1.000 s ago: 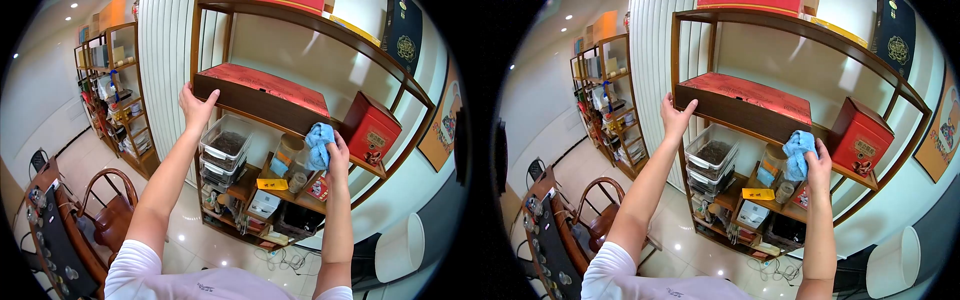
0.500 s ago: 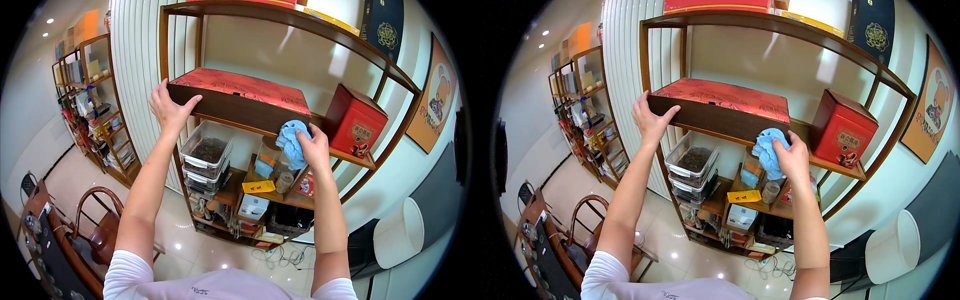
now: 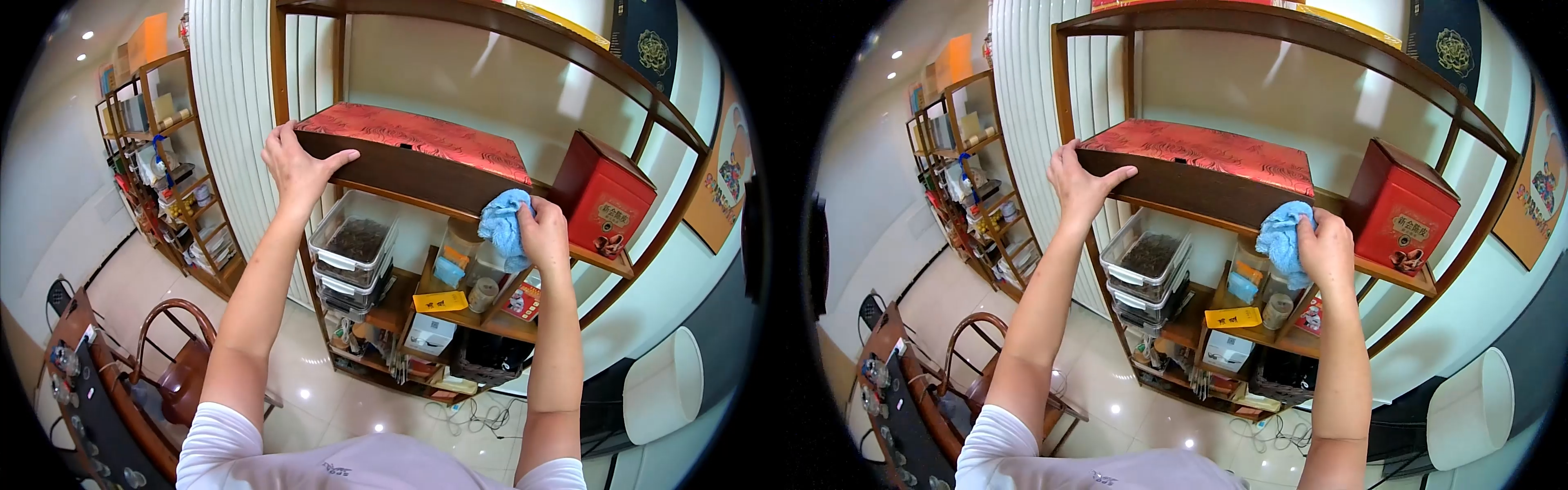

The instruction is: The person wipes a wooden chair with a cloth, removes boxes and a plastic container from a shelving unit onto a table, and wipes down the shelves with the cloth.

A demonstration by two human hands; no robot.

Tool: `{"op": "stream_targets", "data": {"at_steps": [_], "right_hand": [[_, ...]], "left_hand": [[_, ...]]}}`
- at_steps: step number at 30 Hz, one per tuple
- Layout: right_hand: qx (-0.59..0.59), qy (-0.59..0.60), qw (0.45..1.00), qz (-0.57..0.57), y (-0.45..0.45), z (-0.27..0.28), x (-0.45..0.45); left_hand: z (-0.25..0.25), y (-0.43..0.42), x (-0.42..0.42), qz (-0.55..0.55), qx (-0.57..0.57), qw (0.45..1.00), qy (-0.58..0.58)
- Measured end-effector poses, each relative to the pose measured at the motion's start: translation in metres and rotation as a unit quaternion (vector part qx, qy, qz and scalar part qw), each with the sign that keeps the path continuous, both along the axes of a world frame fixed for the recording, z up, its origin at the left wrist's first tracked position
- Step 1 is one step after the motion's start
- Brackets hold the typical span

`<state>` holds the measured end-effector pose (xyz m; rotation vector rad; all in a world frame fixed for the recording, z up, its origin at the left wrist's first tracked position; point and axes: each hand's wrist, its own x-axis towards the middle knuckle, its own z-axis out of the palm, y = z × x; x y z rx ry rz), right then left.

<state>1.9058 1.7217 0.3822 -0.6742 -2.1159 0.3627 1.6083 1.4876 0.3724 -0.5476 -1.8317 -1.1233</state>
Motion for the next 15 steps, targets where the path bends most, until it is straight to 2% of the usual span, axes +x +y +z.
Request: {"op": "stream_targets", "data": {"at_steps": [3,10,13,15], "right_hand": [[-0.033,0.002,0.999,0.022,0.002,0.001,0.001],[-0.028,0.019,0.999,0.041,0.012,-0.006,-0.002],[-0.074,0.042,0.995,0.047,0.011,-0.006,-0.003],[-0.075,0.043,0.996,0.038,0.015,-0.007,-0.005]], "left_hand": [[-0.004,0.004,-0.001,-0.023,0.026,0.999,-0.003],[-0.002,0.006,0.004,-0.017,0.036,0.999,-0.019],[-0.001,0.008,0.001,-0.036,0.062,0.997,-0.028],[0.001,0.009,-0.004,-0.086,0.119,0.988,-0.045]]}}
